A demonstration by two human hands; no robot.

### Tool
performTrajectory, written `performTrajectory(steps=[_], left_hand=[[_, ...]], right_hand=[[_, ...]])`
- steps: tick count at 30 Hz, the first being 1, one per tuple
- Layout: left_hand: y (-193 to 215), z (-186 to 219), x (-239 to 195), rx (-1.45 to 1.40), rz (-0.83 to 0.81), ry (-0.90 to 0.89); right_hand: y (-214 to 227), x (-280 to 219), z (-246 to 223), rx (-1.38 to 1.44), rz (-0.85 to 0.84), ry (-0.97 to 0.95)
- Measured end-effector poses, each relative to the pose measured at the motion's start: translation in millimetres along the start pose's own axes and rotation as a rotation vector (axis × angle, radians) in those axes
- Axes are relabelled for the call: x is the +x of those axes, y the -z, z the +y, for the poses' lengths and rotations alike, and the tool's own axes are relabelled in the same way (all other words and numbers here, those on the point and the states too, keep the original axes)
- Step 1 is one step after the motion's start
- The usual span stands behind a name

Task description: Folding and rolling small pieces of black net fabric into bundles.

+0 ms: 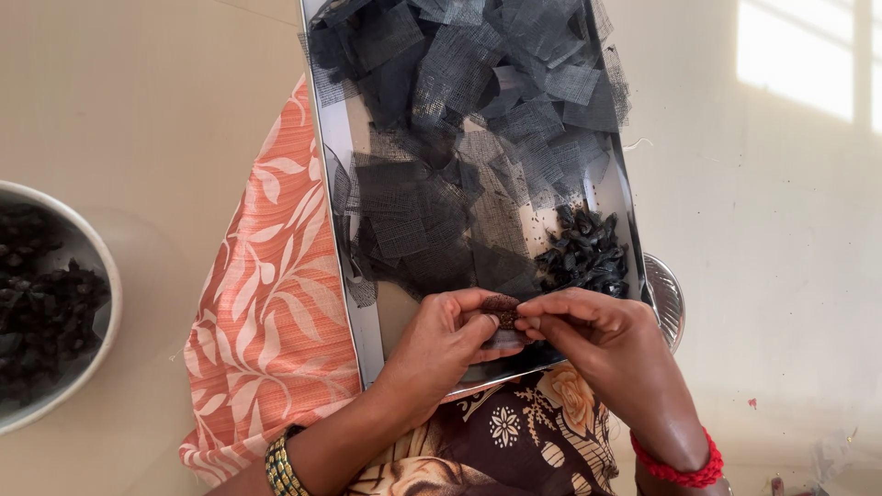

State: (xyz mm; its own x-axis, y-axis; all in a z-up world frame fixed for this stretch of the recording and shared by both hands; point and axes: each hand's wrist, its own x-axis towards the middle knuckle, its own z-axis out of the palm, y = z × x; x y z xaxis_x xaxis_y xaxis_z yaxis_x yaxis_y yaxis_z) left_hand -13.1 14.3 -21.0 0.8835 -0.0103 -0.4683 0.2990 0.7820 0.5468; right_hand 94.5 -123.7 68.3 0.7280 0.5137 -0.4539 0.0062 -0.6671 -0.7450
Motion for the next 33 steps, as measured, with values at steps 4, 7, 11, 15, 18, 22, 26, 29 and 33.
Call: performTrajectory(steps=[4, 7, 11, 15, 18, 22, 26, 29, 33], left_hand=[[0, 0, 0, -0.028, -0.021, -0.007], [-1, 3, -1, 0.003, -0.007, 0.001], [2, -1, 2, 0.011, -0.007, 0.000], [0, 3, 1, -0.006, 0.019, 0.060], [0, 5, 0, -0.009, -0.003, 0.042], [-2, 3, 2, 0.005, 0.008, 0.066], [1, -1, 3, -0.011, 0.003, 0.024], [-5, 6, 1, -0.011, 0.025, 0.038], [-4, 5, 1, 0.010, 0.020, 0.022]], right_hand=[[1, -4, -3, -0.029, 0.044, -0.013], [1, -5, -2, -0.112, 0.087, 0.060], [17, -1, 13, 0.093, 0.030, 0.030], [61, 3, 60, 0.498, -0.030, 0.081], [92, -6, 83, 0.404, 0.204, 0.136], [112, -8, 116, 0.247, 0.474, 0.132], [129, 2, 177, -0.566, 0.575, 0.058], [124, 3, 174, -0.706, 0.599, -0.016], [107, -6, 114, -0.513, 0.810, -0.010]])
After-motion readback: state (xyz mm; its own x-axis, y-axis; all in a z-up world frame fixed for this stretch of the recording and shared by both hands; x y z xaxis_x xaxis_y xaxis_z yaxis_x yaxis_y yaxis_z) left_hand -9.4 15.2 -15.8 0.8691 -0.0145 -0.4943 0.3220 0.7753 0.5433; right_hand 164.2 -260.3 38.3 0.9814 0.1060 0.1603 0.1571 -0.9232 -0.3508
